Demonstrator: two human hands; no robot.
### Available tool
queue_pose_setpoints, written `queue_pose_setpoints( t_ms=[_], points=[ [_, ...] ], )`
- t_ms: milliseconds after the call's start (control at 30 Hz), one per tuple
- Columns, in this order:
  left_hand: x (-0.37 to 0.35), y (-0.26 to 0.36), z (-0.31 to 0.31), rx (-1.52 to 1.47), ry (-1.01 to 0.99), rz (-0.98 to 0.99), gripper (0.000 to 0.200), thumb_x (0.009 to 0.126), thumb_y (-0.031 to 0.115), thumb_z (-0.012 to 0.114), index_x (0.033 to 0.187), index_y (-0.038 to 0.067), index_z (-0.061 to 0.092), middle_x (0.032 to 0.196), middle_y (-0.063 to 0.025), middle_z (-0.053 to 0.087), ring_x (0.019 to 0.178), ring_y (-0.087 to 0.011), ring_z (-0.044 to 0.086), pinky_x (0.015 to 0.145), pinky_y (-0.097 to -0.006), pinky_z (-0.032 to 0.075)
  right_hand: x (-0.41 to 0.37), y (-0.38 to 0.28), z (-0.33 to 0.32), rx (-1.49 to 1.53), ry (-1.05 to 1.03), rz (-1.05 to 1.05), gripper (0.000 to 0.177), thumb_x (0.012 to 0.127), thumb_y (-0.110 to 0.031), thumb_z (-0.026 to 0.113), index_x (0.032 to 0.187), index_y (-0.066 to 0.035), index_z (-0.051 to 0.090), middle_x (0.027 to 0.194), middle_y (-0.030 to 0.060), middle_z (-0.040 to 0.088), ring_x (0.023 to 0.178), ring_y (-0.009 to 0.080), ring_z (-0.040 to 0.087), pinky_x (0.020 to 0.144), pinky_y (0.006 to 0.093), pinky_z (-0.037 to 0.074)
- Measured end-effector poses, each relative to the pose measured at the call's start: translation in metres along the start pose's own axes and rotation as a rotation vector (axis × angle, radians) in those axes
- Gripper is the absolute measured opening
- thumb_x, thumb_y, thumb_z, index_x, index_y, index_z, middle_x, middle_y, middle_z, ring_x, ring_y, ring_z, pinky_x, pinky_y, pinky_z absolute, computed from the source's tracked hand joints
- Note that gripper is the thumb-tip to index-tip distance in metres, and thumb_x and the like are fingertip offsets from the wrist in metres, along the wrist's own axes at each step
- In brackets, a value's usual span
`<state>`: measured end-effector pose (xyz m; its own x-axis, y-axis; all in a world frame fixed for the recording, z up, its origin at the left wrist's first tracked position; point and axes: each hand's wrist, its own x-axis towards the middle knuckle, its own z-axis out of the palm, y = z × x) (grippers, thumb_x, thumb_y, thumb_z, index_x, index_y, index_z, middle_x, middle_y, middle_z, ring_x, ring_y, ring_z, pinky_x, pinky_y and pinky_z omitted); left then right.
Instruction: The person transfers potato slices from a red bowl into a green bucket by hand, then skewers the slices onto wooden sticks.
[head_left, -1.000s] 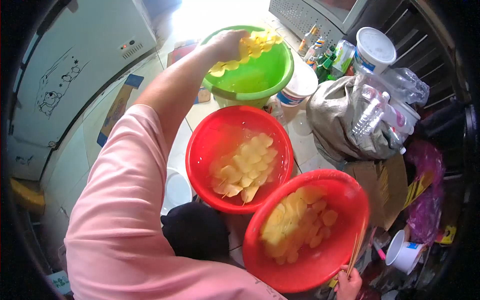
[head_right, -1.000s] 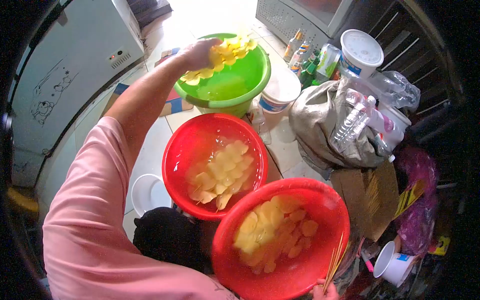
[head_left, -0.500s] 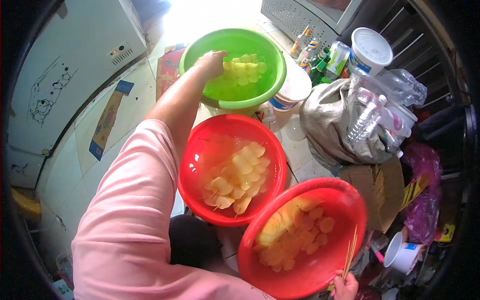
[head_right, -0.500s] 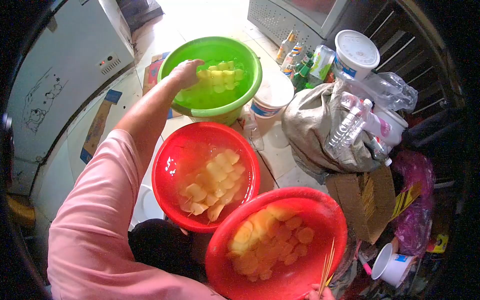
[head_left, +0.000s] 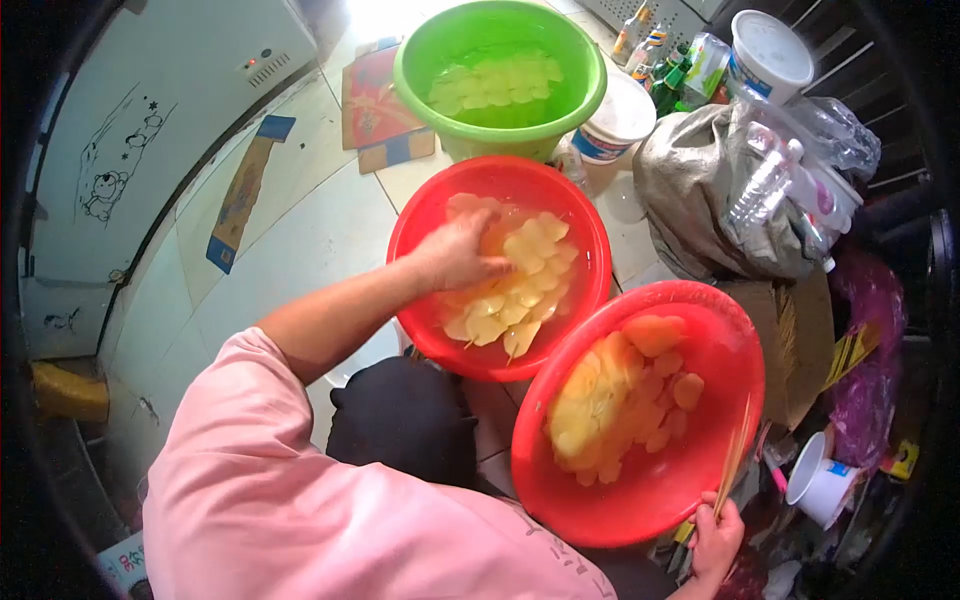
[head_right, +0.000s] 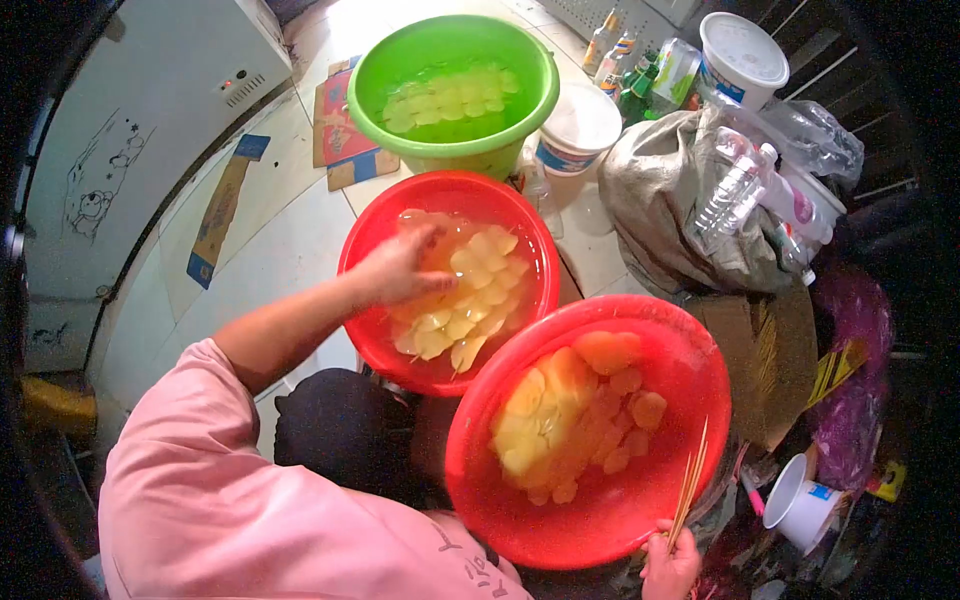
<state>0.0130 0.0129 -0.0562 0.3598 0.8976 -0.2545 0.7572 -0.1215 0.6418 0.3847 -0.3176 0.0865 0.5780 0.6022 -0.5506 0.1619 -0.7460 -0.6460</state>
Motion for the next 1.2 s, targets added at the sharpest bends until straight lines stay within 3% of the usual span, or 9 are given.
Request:
queue_pose_setpoints(
  t_ms=[133,200,333,533,600,733,833,1000,1200],
  points=[
    [-0.015,0.001,0.019,0.053,-0.07,-0.128,0.08,0.067,0.034,0.078,0.128,-0.003,0.042,0.12,-0.0234,0.054,0.113,-0.033,0.053,0.094,-0.038,0.043,-0.002,0.001,0.001,0.016,-0.02,-0.069,0.023,0.084,-0.009,0.056,0.105,0.001,0.056,0.071,0.0038,0.057,0.046,0.0043,0.045,0.039,0.016,0.034],
    [-0.013,0.01,0.018,-0.058,-0.141,-0.258,0.078,0.064,0.035,0.081,0.124,-0.002,0.047,0.114,-0.0217,0.059,0.107,-0.0323,0.057,0.092,-0.0373,0.045,-0.006,-0.004,0.003,0.015,-0.013,-0.056,0.022,0.084,-0.009,0.056,0.104,0.001,0.057,0.071,0.0033,0.057,0.046,0.0041,0.044,0.039,0.016,0.033],
    [0.009,-0.018,0.034,-0.084,-0.259,-0.283,0.069,0.063,0.034,0.081,0.117,-0.001,0.055,0.107,-0.0197,0.063,0.102,-0.0305,0.06,0.09,-0.0363,0.046,-0.01,-0.001,0.002,0.021,-0.011,-0.048,0.02,0.084,-0.009,0.057,0.102,0.0,0.058,0.07,0.0023,0.057,0.044,0.0034,0.042,0.038,0.0163,0.032],
    [0.012,0.017,0.003,-0.279,-0.577,-0.334,0.059,0.063,0.035,0.08,0.107,0.001,0.063,0.102,-0.015,0.066,0.095,-0.0263,0.063,0.085,-0.0348,0.048,-0.012,0.002,0.0,0.019,-0.008,-0.029,0.02,0.083,-0.009,0.058,0.102,-0.001,0.058,0.069,0.0018,0.056,0.044,0.0034,0.042,0.039,0.0162,0.032],
    [0.021,0.016,0.011,0.136,-0.607,-0.135,0.056,0.064,0.036,0.078,0.106,0.002,0.064,0.1,-0.0128,0.067,0.092,-0.0238,0.064,0.082,-0.0346,0.049,-0.013,0.001,0.0,0.019,-0.013,-0.027,0.02,0.083,-0.009,0.058,0.102,-0.001,0.058,0.069,0.0016,0.056,0.044,0.0035,0.043,0.039,0.0163,0.032],
    [0.022,0.019,0.02,0.207,-0.592,-0.108,0.055,0.063,0.035,0.077,0.104,0.001,0.065,0.098,-0.0117,0.068,0.091,-0.0212,0.064,0.079,-0.034,0.05,-0.012,0.001,0.0,0.027,-0.023,-0.039,0.021,0.083,-0.009,0.058,0.102,-0.001,0.058,0.069,0.0013,0.056,0.045,0.0036,0.043,0.039,0.0164,0.033],
    [0.015,0.019,0.025,-0.092,-0.566,-0.281,0.052,0.066,0.031,0.076,0.106,0.0,0.063,0.1,-0.0116,0.067,0.089,-0.0213,0.064,0.08,-0.0341,0.05,-0.014,0.0,0.001,0.006,-0.017,-0.027,0.022,0.083,-0.009,0.058,0.103,-0.001,0.058,0.069,0.0014,0.056,0.045,0.0037,0.043,0.039,0.0165,0.033],
    [0.005,0.021,0.04,-1.079,-0.655,-0.609,0.044,0.076,0.016,0.066,0.116,0.001,0.055,0.105,-0.0137,0.064,0.088,-0.0238,0.065,0.082,-0.0374,0.051,-0.014,0.0,0.001,0.002,-0.018,-0.011,0.023,0.083,-0.009,0.058,0.104,-0.001,0.058,0.069,0.0018,0.056,0.045,0.0036,0.043,0.039,0.0164,0.033],
    [-0.004,0.031,0.056,-1.537,-0.73,-0.653,0.043,0.081,0.022,0.055,0.118,0.002,0.051,0.112,-0.0172,0.061,0.098,-0.0283,0.061,0.09,-0.0411,0.046,-0.013,0.001,0.0,-0.014,-0.036,-0.024,0.023,0.083,-0.01,0.059,0.104,0.0,0.058,0.069,0.0019,0.056,0.046,0.0034,0.043,0.039,0.0164,0.033]
  ],
)
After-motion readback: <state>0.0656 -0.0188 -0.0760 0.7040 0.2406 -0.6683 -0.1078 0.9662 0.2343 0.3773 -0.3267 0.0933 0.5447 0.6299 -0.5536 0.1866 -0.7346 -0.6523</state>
